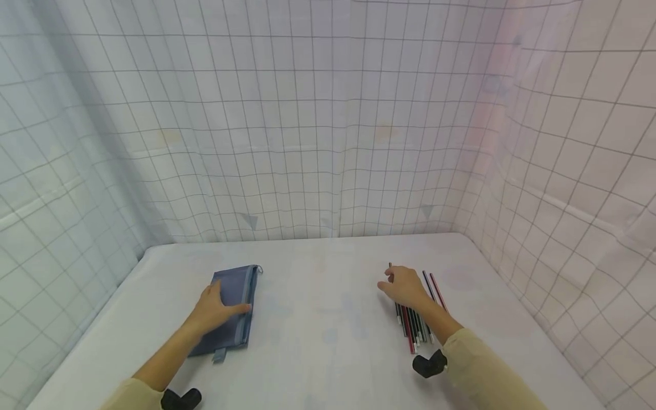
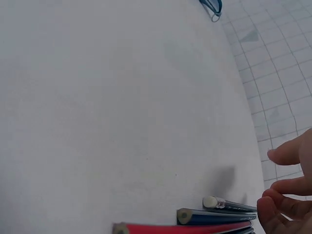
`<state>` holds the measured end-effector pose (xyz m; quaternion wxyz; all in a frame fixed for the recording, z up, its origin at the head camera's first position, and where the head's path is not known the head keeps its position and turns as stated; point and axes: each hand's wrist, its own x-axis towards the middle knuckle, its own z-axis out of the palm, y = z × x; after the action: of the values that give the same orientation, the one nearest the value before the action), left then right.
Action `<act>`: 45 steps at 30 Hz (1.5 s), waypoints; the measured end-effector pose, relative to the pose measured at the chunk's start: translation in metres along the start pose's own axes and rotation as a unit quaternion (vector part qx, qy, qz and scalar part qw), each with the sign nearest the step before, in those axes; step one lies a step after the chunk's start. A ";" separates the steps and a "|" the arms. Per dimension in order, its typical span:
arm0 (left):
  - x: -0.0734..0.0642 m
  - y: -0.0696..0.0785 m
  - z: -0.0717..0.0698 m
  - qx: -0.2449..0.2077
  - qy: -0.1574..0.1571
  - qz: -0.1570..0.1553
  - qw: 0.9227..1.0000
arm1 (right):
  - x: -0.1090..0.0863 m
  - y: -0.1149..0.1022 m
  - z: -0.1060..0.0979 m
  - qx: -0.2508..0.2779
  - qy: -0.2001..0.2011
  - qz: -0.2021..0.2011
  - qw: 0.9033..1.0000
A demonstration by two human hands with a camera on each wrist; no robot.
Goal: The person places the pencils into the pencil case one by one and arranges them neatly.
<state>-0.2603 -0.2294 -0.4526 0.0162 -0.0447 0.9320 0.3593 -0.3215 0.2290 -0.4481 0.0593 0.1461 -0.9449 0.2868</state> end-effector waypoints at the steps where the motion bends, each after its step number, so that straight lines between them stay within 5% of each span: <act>1: 0.000 0.000 0.000 -0.001 0.000 0.000 1.000 | 0.000 0.001 0.001 -0.006 0.001 0.003 1.000; 16: -0.002 -0.001 0.000 -0.028 -0.009 -0.010 1.000 | 0.005 0.011 0.008 -0.109 0.010 0.047 0.993; 27: 0.000 -0.004 0.001 -0.025 -0.011 -0.010 1.000 | 0.015 0.009 0.013 -0.105 0.010 0.082 0.991; 33: 0.002 -0.004 0.001 -0.033 -0.015 -0.011 0.999 | 0.014 0.016 0.006 0.001 0.009 0.133 0.991; 38: 0.000 -0.002 -0.001 -0.038 -0.018 -0.015 0.999 | 0.015 0.016 0.000 0.125 -0.002 0.181 0.975; 45: -0.002 0.000 -0.003 -0.042 -0.019 -0.022 0.999 | 0.020 0.007 -0.003 0.220 -0.018 0.205 0.953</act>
<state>-0.2585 -0.2312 -0.4504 0.0405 -0.0592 0.9143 0.3986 -0.3428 0.2313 -0.4456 -0.0516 -0.0366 -0.8687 0.4912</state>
